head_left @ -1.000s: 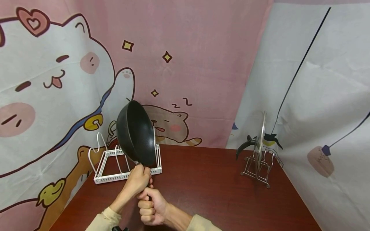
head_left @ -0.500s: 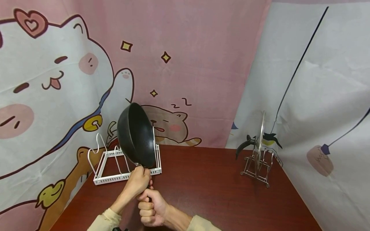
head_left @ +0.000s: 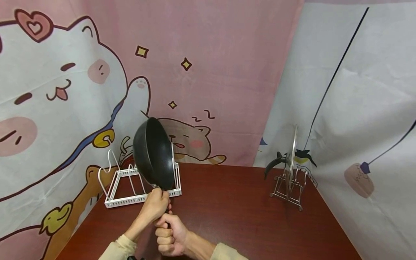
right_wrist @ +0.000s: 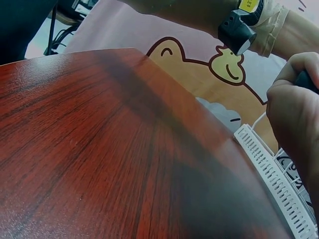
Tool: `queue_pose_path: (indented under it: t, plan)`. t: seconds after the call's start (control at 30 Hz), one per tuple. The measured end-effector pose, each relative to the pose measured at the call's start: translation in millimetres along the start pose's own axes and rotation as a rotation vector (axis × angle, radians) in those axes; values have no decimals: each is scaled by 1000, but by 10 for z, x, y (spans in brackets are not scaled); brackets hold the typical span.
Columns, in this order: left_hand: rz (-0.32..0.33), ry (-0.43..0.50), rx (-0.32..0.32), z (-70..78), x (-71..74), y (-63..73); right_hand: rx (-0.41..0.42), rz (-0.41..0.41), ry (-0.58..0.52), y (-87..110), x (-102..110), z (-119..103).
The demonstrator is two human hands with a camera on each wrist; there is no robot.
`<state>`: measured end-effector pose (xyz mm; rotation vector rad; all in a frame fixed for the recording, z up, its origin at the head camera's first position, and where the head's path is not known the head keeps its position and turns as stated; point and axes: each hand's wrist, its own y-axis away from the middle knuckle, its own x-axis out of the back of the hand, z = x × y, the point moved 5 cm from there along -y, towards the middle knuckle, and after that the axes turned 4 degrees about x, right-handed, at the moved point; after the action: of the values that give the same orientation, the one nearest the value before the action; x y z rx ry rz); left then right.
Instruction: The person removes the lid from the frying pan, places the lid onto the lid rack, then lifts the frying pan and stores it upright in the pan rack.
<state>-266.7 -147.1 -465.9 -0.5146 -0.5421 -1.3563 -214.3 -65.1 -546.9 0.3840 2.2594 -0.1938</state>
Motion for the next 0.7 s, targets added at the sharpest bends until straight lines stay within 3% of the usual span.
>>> queue_pose_path:
  t: [0.23, 0.7]
  plan:
    - [-27, 50, 30, -12, -42, -3, -12, 4, -7, 6, 25, 19]
    - [-28, 32, 29, -66, -86, -17, -21, 7, -19, 14, 56, 41]
